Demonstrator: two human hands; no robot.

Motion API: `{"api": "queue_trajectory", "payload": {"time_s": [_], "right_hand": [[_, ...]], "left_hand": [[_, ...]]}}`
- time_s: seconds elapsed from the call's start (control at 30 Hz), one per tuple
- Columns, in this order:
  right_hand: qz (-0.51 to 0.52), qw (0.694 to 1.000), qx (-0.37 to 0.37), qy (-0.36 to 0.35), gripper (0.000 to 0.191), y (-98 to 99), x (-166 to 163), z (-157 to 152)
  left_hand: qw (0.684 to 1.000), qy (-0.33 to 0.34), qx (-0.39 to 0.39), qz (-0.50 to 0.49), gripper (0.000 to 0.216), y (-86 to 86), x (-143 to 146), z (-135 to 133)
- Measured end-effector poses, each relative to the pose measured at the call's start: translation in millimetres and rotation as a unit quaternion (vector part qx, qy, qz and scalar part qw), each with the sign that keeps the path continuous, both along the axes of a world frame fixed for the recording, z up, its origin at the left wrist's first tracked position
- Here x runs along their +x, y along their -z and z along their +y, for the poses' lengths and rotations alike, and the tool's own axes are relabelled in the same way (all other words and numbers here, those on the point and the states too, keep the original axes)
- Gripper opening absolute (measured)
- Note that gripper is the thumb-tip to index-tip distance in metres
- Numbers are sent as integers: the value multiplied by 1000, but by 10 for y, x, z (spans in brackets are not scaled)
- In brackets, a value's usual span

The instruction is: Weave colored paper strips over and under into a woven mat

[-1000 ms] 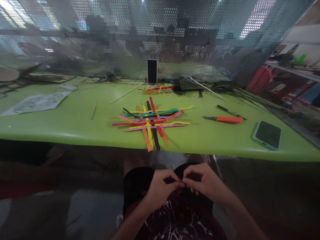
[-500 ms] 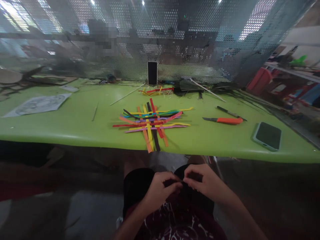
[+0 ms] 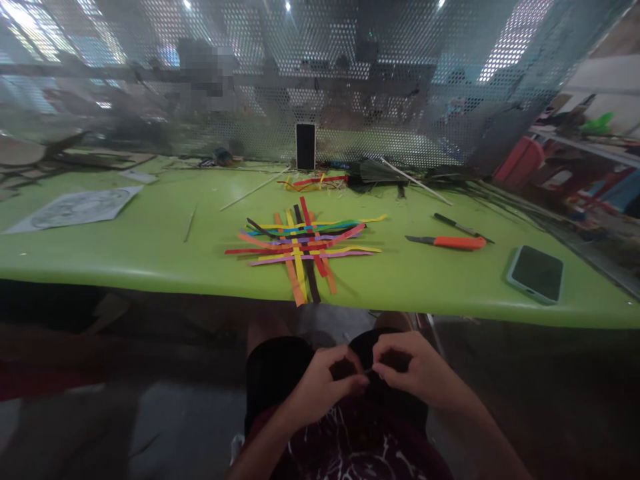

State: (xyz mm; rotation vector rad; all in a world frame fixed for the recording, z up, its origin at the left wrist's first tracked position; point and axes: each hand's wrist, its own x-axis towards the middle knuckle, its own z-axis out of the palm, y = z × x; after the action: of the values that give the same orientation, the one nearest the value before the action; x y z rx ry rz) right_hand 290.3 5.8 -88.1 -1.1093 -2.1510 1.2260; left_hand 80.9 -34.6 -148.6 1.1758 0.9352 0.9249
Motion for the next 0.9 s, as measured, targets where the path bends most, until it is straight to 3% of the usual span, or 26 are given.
{"api": "queue_trajectory", "payload": {"time_s": [0.47, 0.73, 0.9], "right_hand": [[-24, 999, 31, 2, 12, 54, -19, -11], [-34, 999, 36, -4, 12, 61, -22, -11], [-16, 1000, -17, -3, 13, 107, -40, -10]], "left_hand": [[997, -50, -7, -52, 38, 37, 22, 30], [998, -47, -8, -41, 45, 69, 29, 39], [997, -52, -15, -60, 38, 108, 28, 27]]}}
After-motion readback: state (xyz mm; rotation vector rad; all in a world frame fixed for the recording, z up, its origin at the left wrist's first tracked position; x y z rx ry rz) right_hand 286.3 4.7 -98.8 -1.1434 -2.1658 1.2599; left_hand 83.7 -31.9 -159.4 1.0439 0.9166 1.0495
